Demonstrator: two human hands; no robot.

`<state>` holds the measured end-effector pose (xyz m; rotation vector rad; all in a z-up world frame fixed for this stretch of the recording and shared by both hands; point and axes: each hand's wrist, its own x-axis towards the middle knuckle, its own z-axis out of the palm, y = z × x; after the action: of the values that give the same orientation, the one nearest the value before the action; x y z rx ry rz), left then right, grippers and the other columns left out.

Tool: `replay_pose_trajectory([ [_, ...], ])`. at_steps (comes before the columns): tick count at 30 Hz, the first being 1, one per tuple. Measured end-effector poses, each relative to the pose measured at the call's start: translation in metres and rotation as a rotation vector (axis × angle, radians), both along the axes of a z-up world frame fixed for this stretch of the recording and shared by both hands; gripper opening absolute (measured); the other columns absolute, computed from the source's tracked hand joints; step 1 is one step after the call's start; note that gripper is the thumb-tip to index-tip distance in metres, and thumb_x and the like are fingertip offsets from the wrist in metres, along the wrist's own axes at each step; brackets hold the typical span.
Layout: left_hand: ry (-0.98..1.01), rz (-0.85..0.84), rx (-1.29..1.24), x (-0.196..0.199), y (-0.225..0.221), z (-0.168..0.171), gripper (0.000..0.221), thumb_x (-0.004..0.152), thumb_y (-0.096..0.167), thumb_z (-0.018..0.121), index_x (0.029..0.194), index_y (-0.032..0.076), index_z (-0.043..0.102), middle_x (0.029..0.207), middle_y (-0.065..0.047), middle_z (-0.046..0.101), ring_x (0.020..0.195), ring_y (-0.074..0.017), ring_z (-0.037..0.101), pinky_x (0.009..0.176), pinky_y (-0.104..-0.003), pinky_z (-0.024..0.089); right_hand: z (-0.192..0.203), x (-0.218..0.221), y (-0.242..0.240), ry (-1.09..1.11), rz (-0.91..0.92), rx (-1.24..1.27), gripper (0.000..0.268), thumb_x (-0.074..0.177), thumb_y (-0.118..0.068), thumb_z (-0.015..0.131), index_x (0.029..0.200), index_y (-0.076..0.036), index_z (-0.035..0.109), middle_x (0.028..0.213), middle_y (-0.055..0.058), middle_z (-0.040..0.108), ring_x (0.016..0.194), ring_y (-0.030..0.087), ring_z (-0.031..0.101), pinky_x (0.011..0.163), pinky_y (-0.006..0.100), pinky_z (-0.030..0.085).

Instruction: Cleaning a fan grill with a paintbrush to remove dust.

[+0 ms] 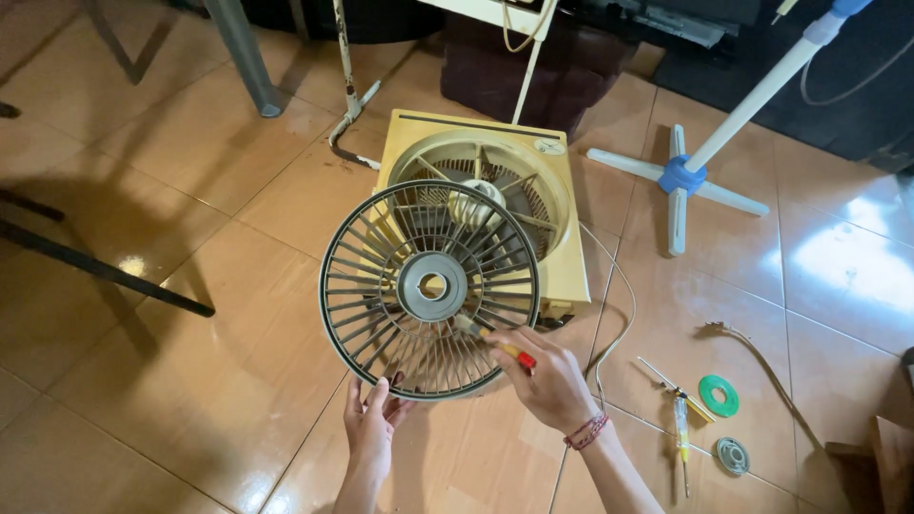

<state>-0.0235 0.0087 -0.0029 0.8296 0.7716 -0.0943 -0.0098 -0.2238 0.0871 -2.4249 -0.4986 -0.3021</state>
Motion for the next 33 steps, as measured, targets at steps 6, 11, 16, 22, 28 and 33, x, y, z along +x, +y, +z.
replay_pose_trajectory([
  [6,-0.078,-0.014,-0.001,-0.001,0.002,-0.014,0.061,0.098,0.005,0.054,0.156,0.018,0.041,0.127,-0.027,0.065,0.102,-0.0414,0.066,0.096,-0.052,0.056,-0.009,-0.004,-0.004,0.034,-0.186,-0.116,0.034,0.099,-0.037,0.052,0.096,-0.011,0.075,0.089,-0.001,0.076,0.053,0.020,0.067,0.040,0.035,0.050],
  [11,-0.086,-0.005,0.014,0.003,0.002,-0.011,0.054,0.099,0.007,0.054,0.153,0.016,0.045,0.124,-0.027,0.066,0.097,-0.0404,0.065,0.093,-0.050,0.057,-0.004,-0.007,-0.004,0.016,-0.087,-0.006,0.028,0.100,-0.034,0.050,0.110,-0.018,0.072,0.094,-0.003,0.071,0.071,0.018,0.068,0.054,0.033,0.052],
  [16,-0.064,-0.006,0.025,0.001,0.003,-0.019,0.060,0.100,0.007,0.053,0.157,0.018,0.040,0.125,-0.028,0.066,0.104,-0.0405,0.065,0.095,-0.049,0.056,-0.009,-0.007,0.001,0.086,-0.086,-0.079,0.029,0.100,-0.040,0.049,0.111,-0.025,0.071,0.097,-0.008,0.073,0.066,0.019,0.069,0.049,0.035,0.052],
  [22,-0.138,0.027,-0.023,0.004,0.005,-0.033,0.053,0.097,0.008,0.057,0.149,0.016,0.048,0.121,-0.023,0.066,0.096,-0.0412,0.066,0.088,-0.051,0.058,-0.001,-0.008,0.005,0.012,-0.120,-0.008,0.028,0.099,-0.034,0.054,0.112,-0.019,0.074,0.096,-0.003,0.073,0.061,0.017,0.066,0.047,0.032,0.050],
  [28,-0.075,-0.010,-0.045,0.001,0.005,-0.010,0.062,0.096,0.003,0.057,0.154,0.017,0.043,0.133,-0.025,0.063,0.106,-0.0441,0.065,0.092,-0.052,0.057,-0.002,-0.010,0.008,0.109,-0.101,-0.099,0.029,0.099,-0.039,0.050,0.113,-0.026,0.072,0.099,-0.007,0.073,0.075,0.021,0.071,0.056,0.036,0.054],
  [33,-0.077,0.026,-0.119,0.003,0.006,-0.024,0.085,0.090,0.004,0.060,0.163,0.021,0.020,0.131,-0.031,0.062,0.106,-0.0436,0.065,0.097,-0.054,0.055,0.005,-0.012,0.013,0.020,-0.143,-0.066,0.031,0.099,-0.037,0.052,0.109,-0.018,0.074,0.090,-0.002,0.072,0.056,0.019,0.064,0.045,0.033,0.047],
])
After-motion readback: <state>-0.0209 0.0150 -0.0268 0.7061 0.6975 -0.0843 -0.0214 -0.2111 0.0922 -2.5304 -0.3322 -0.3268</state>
